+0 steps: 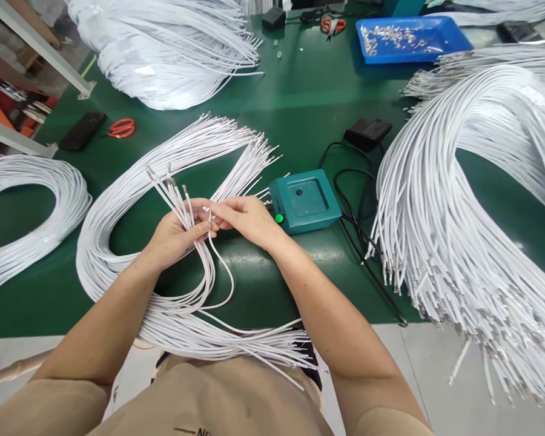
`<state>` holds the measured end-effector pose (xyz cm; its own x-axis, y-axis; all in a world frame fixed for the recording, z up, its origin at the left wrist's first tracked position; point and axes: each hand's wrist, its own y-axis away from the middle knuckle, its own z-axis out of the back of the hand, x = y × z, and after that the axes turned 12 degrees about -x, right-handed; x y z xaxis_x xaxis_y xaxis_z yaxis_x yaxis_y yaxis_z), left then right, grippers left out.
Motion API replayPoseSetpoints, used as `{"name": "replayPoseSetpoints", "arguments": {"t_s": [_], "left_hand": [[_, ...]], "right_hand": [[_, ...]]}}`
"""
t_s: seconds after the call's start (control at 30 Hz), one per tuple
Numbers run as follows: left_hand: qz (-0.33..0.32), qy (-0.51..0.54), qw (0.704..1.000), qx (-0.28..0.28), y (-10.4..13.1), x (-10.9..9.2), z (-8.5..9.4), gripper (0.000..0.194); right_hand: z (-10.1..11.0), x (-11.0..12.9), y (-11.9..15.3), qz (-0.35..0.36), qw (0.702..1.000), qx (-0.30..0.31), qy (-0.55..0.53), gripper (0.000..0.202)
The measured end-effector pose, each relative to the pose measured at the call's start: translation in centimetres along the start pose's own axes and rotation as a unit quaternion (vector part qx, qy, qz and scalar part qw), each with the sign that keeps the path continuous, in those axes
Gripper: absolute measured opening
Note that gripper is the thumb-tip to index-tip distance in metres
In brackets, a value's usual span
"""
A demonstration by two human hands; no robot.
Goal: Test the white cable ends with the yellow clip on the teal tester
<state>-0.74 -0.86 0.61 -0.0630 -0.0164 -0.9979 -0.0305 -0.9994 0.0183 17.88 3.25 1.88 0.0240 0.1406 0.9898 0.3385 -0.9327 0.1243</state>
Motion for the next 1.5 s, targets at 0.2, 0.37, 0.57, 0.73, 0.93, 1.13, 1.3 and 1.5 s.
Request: {"name": "replayPoseSetpoints", "arguments": {"t_s": [0.2, 0.37, 0.57, 0.73, 0.93, 1.13, 1.3, 1.5], "left_hand": [[0.003, -0.008, 1.000, -0.004, 0.03, -0.09, -0.11, 0.038], [0.007, -0.003, 1.000, -0.002, 0.08, -0.06, -0.10, 0.037], [0.017, 0.003, 1.000, -0.007, 0.05, -0.11, 0.04, 0.038], [0.003, 0.003, 1.000, 0.001, -0.01, -0.04, -0.05, 0.036], [0.000, 0.013, 1.000, 0.013, -0.04, 0.04, -0.01, 0.036], [0.008, -0.002, 1.000, 0.008, 0.03, -0.13, -0.05, 0.036], [0.015, -0.012, 1.000, -0.009, 0.16, -0.17, -0.09, 0.038], [0.024, -0.030, 0.999, -0.028, 0.13, -0.18, -0.18, 0.043]], "right_hand": [[-0.56, -0.17, 0.09, 0.013, 0.999, -0.040, 0.002, 0.021], [-0.51, 0.03, 0.08, 0.043, 0.996, -0.055, 0.058, 0.009], [-0.07, 0.27, 0.02, 0.029, 0.996, -0.071, 0.038, 0.011], [-0.59, 0.16, 0.02, 0.015, 0.999, -0.038, -0.010, 0.020], [-0.80, -0.03, 0.00, 0.014, 0.999, -0.029, -0.030, 0.010], [-0.62, -0.21, 0.03, 0.024, 0.999, -0.037, -0.005, 0.009], [-0.43, 0.07, 0.18, 0.041, 0.997, -0.057, 0.039, 0.004], [-0.46, 0.23, 0.28, 0.041, 0.997, -0.054, 0.041, 0.021]]}}
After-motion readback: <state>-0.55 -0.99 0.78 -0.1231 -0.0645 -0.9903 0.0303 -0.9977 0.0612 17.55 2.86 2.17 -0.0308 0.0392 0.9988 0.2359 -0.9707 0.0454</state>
